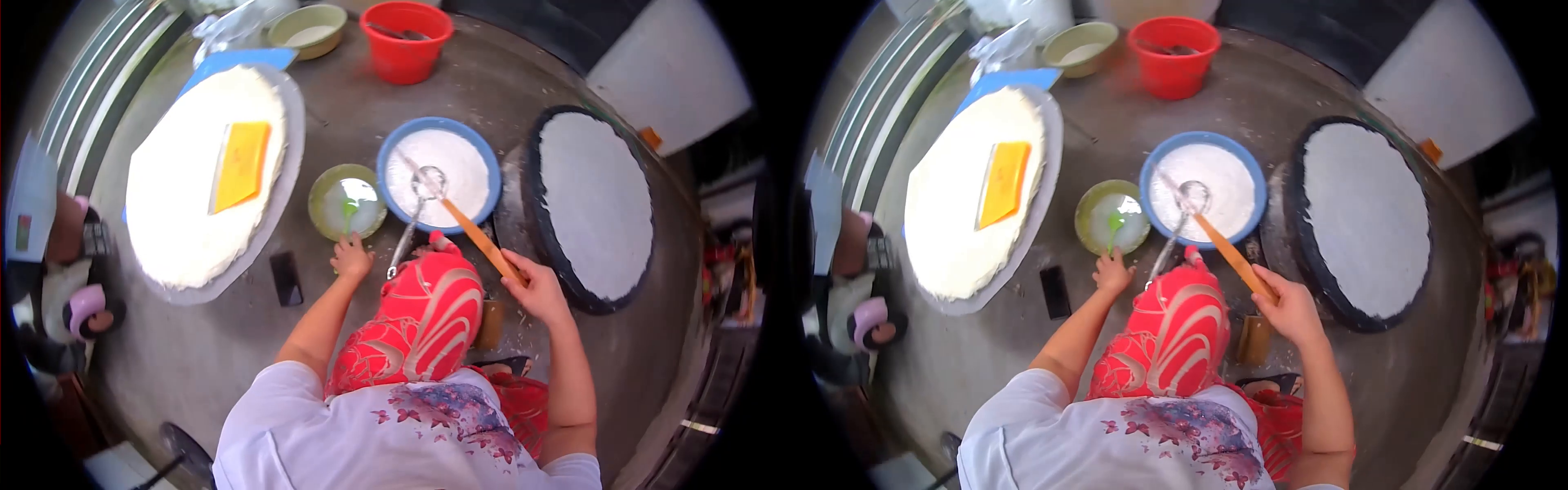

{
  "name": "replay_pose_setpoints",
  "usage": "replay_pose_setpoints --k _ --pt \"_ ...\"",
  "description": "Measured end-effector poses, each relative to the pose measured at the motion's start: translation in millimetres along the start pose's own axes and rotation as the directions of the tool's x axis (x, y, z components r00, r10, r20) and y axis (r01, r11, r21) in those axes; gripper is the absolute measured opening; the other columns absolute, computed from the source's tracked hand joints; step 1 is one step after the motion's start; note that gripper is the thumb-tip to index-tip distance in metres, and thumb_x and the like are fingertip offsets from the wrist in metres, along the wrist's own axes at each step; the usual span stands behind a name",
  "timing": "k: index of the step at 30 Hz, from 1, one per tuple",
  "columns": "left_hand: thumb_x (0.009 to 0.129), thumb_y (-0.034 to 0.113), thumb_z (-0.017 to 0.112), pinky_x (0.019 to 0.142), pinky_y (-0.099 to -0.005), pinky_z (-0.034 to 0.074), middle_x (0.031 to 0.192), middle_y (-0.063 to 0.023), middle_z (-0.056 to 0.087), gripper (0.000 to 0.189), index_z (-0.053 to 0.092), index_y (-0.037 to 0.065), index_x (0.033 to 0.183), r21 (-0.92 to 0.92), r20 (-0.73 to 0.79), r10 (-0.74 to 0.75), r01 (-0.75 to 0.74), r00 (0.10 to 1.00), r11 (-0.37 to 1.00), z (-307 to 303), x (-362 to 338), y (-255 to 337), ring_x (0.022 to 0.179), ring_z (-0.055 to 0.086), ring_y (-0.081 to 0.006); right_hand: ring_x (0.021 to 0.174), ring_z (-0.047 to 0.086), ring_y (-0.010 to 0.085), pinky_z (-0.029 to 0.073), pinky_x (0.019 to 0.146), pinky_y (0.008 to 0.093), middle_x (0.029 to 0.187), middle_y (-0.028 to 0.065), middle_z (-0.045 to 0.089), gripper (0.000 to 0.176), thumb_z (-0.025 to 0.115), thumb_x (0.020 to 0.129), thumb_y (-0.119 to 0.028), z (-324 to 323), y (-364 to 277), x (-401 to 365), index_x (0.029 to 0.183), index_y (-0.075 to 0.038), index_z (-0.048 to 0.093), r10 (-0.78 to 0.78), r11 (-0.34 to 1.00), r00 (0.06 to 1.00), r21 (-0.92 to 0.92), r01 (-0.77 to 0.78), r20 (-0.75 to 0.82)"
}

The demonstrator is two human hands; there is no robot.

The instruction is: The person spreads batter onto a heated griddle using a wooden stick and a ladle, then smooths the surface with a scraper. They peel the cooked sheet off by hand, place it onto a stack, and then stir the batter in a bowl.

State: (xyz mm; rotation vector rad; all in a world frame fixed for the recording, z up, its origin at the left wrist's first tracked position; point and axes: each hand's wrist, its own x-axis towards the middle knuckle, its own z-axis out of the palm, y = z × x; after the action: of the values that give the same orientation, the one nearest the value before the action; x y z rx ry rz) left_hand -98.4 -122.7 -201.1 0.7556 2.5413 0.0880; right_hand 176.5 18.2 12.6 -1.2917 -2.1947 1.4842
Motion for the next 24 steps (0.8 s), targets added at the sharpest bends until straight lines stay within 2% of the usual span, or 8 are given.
replay_pose_setpoints --k 2,4,6,10,12,15,18,24 --pt "0.077 0.034 0.054 0.086 -0.0535 0.033 0.132 -0.0153 0.027 0.062 0.031 0.012 0.13 0.014 0.013 -0.011 0.011 1.0 1.0 11.1 11.7 -9.6 0.12 0.029 -0.0307 0.079 0.062 0.0254 0.047 0.07 0.0335 0.089 0.0131 0.063 0.041 0.062 0.073 -0.015 8.5 -27.7 32.3 0.113 -0.012 0.055 -0.123 0.851 0.979 -0.491 0.189 0.163" --pt "0.078 0.032 0.053 0.085 -0.0534 0.035 0.132 -0.0149 0.027 0.061 0.03 0.01 0.131 0.036 0.035 -0.004 0.003 0.999 0.999 16.6 18.3 -18.4 0.12 0.029 -0.0297 0.083 0.058 0.0314 0.046 0.073 0.0394 0.091 0.0148 0.061 0.037 0.06 0.07 -0.02 30.2 -53.6 62.5 0.108 -0.016 0.058 -0.099 0.801 0.969 -0.56 0.212 0.226" --pt "0.081 0.024 0.047 0.08 -0.0493 0.041 0.127 -0.0136 0.035 0.054 0.03 0.007 0.129 0.04 0.024 -0.03 0.029 0.999 0.999 16.9 24.1 -29.7 0.116 0.038 -0.0302 0.087 0.059 0.0286 0.046 0.077 0.0379 0.094 0.0138 0.061 0.04 0.06 0.069 -0.022 56.2 -63.6 94.6 0.109 -0.016 0.059 0.09 0.583 0.932 -0.777 0.237 0.352" --pt "0.082 0.021 0.044 0.075 -0.0451 0.045 0.112 -0.0154 0.052 0.038 0.045 0.004 0.115 -0.118 0.097 -0.115 0.126 0.989 0.985 3.1 27.7 -53.3 0.1 0.052 -0.0341 0.09 0.058 0.0279 0.045 0.08 0.037 0.097 0.013 0.061 0.04 0.061 0.068 -0.024 102.3 -39.7 147.1 0.107 -0.017 0.06 0.227 0.52 0.862 -0.805 0.285 0.452" --pt "0.082 0.02 0.046 0.071 -0.0444 0.044 0.088 -0.0188 0.06 0.024 0.056 0.002 0.094 -0.367 0.022 -0.117 0.116 0.993 0.923 -15.8 8.8 -58.9 0.081 0.056 -0.0387 0.091 0.058 0.0274 0.045 0.081 0.0356 0.098 0.0126 0.061 0.038 0.061 0.067 -0.024 115.0 -25.9 159.9 0.105 -0.018 0.062 0.175 0.688 0.904 -0.705 0.171 0.39" --pt "0.083 0.025 0.048 0.067 -0.0468 0.044 0.077 -0.0211 0.059 0.025 0.058 0.003 0.082 -0.527 -0.127 -0.053 -0.022 0.99 0.85 -19.0 -31.5 -64.5 0.077 0.055 -0.0397 0.09 0.059 0.0271 0.045 0.081 0.0339 0.096 0.0123 0.062 0.038 0.062 0.067 -0.023 125.6 -18.4 164.8 0.104 -0.017 0.062 0.178 0.766 0.914 -0.634 0.104 0.365" --pt "0.085 0.028 0.046 0.065 -0.0482 0.043 0.076 -0.0209 0.058 0.026 0.058 0.005 0.085 -0.547 -0.197 0.05 -0.152 0.979 0.823 -18.5 -53.7 -54.5 0.076 0.055 -0.04 0.088 0.059 0.0249 0.046 0.078 0.0328 0.094 0.011 0.063 0.039 0.06 0.067 -0.019 131.5 -22.5 167.8 0.105 -0.016 0.062 0.213 0.801 0.908 -0.597 0.049 0.361" --pt "0.084 0.026 0.046 0.067 -0.0468 0.044 0.081 -0.0215 0.058 0.026 0.06 0.004 0.081 -0.472 -0.192 -0.135 0.029 0.972 0.881 23.5 39.2 -76.8 0.079 0.055 -0.04 0.087 0.06 0.0231 0.046 0.077 0.032 0.092 0.0105 0.063 0.039 0.057 0.067 -0.015 129.0 -23.3 166.4 0.106 -0.015 0.061 0.21 0.798 0.9 -0.599 0.068 0.381"
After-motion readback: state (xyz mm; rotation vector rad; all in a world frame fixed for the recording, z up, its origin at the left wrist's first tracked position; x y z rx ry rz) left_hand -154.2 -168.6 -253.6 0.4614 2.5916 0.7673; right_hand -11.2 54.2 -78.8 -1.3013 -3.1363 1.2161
